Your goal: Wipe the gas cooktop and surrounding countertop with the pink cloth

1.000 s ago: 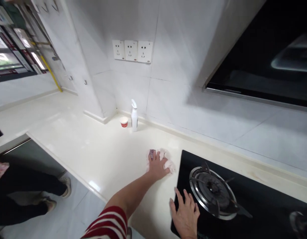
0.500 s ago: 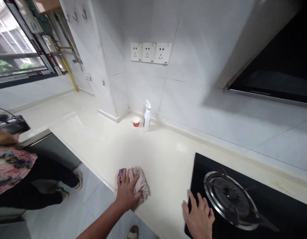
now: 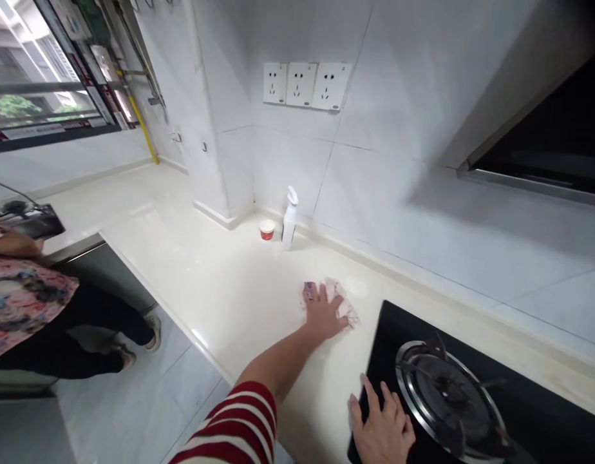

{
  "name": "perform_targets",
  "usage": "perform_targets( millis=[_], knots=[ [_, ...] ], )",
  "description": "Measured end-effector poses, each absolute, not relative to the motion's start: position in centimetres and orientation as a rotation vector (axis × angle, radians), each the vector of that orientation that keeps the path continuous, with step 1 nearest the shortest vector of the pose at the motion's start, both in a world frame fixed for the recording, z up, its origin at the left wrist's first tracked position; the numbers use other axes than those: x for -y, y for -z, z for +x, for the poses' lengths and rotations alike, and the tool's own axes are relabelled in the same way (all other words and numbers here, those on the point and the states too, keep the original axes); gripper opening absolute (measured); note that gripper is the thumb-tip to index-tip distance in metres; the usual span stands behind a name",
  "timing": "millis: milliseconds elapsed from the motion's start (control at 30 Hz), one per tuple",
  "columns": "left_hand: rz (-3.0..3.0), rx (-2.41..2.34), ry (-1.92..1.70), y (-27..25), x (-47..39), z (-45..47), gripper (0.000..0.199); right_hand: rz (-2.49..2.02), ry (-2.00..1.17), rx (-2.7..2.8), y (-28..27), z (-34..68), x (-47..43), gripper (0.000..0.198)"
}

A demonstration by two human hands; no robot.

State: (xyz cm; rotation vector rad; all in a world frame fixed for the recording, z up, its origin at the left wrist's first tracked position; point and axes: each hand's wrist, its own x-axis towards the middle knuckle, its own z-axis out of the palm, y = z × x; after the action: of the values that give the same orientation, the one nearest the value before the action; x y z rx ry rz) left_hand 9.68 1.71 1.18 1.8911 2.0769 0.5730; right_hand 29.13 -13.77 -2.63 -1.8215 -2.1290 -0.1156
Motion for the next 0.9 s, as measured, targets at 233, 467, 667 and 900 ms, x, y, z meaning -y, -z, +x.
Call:
perform_targets(
  millis=[233,467,667,900],
  knots=[
    [2.323,-1.731,-0.642,1.7,5.6,11.1,0.062,-1.791,0.123,2.125,3.1,29.7,13.7,0.062],
    [1.848,-2.284,-0.551,-2.0,9.1,-3.2,0.059,-1.805,0.128,2.123,3.1,29.7,13.9,0.063],
    [1.557,-2.579,-0.551,-2.2,20.3,-10.7,0.054,-1.82,0.106,2.107,3.1,29.7,14.1,0.062],
    [0.95,-2.732,-0.884,-1.6,25.0,-12.9,0.051,-1.831,0.046,2.118,2.8,29.7,14.4,0.064]
  ],
)
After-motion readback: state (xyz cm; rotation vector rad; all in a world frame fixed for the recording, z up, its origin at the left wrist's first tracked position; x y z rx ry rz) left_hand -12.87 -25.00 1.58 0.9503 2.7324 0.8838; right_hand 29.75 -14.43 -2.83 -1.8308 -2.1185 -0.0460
